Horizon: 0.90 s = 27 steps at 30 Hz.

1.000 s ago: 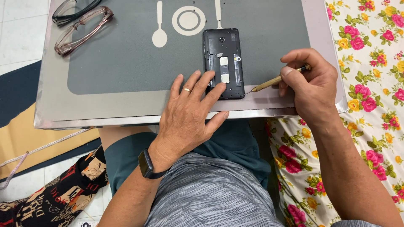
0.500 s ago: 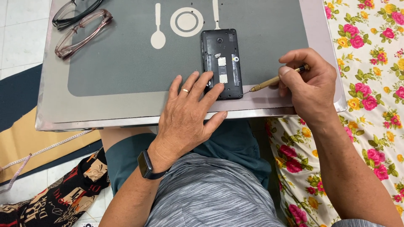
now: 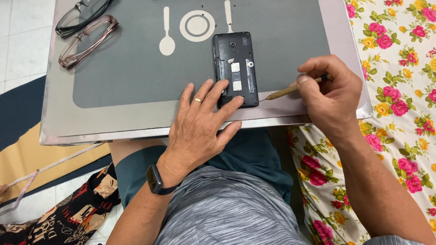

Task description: The person uses a small screwdriver to remove screws from the back of a disassembled mobile phone placed on a table. They then use their fingers to adjust internal components and the back cover while another person folds cardboard nearby.

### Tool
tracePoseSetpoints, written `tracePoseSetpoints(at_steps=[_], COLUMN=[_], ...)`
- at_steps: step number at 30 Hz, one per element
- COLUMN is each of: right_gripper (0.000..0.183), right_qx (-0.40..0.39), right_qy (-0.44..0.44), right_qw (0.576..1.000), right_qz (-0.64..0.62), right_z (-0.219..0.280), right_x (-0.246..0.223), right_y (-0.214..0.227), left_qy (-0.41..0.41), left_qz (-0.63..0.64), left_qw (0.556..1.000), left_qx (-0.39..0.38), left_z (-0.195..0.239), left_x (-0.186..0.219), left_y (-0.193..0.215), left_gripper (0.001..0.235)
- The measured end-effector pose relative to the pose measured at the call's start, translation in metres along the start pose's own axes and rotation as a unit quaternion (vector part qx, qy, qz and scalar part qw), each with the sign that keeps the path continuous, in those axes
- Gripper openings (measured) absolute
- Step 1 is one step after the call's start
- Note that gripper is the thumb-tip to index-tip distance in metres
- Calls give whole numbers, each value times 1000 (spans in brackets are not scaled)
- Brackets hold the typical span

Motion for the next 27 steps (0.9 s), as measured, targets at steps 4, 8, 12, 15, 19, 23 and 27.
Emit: tracePoseSetpoints(at_steps=[4, 8, 12, 15, 19, 23, 27], right_gripper=[13, 20, 27, 31, 14, 10, 26], right_qx=[-29, -89, -184, -226, -224, -178, -181], right_qy=[109, 173, 186, 221, 296, 304, 272], right_qw=[986, 955, 906, 879, 859, 853, 849], right_qz=[119, 224, 333, 356, 353, 385, 415], right_z=[3, 1, -5, -6, -1, -2, -5], right_x=[-35, -78, -107, -119, -124, -119, -126], right_y=[-3, -18, -43, -56, -65, -62, -59], left_qy=[-2, 2, -1, 2, 1, 1, -1], left_qz=[-6, -4, -1, 4, 17, 8, 11], left_qw=[1000, 1000, 1000, 1000, 1000, 1000, 1000], left_qx=[6, 4, 9, 11, 13, 11, 17], left_z=[0, -1, -2, -1, 0, 0, 0], left_x=[0, 1, 1, 1, 1, 0, 0], left_y=[1, 2, 2, 3, 3, 3, 4], left_gripper=[44, 44, 41, 40, 43, 44, 43])
Point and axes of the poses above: each hand's wrist, its own z-axis away from the middle knuckle, its own y-axis out of the back of the hand, x = y × z, the point moved 8 cm from there along -z, towards the middle knuckle, and after that the axes turned 10 degrees about -y, right-handed, at the moved point
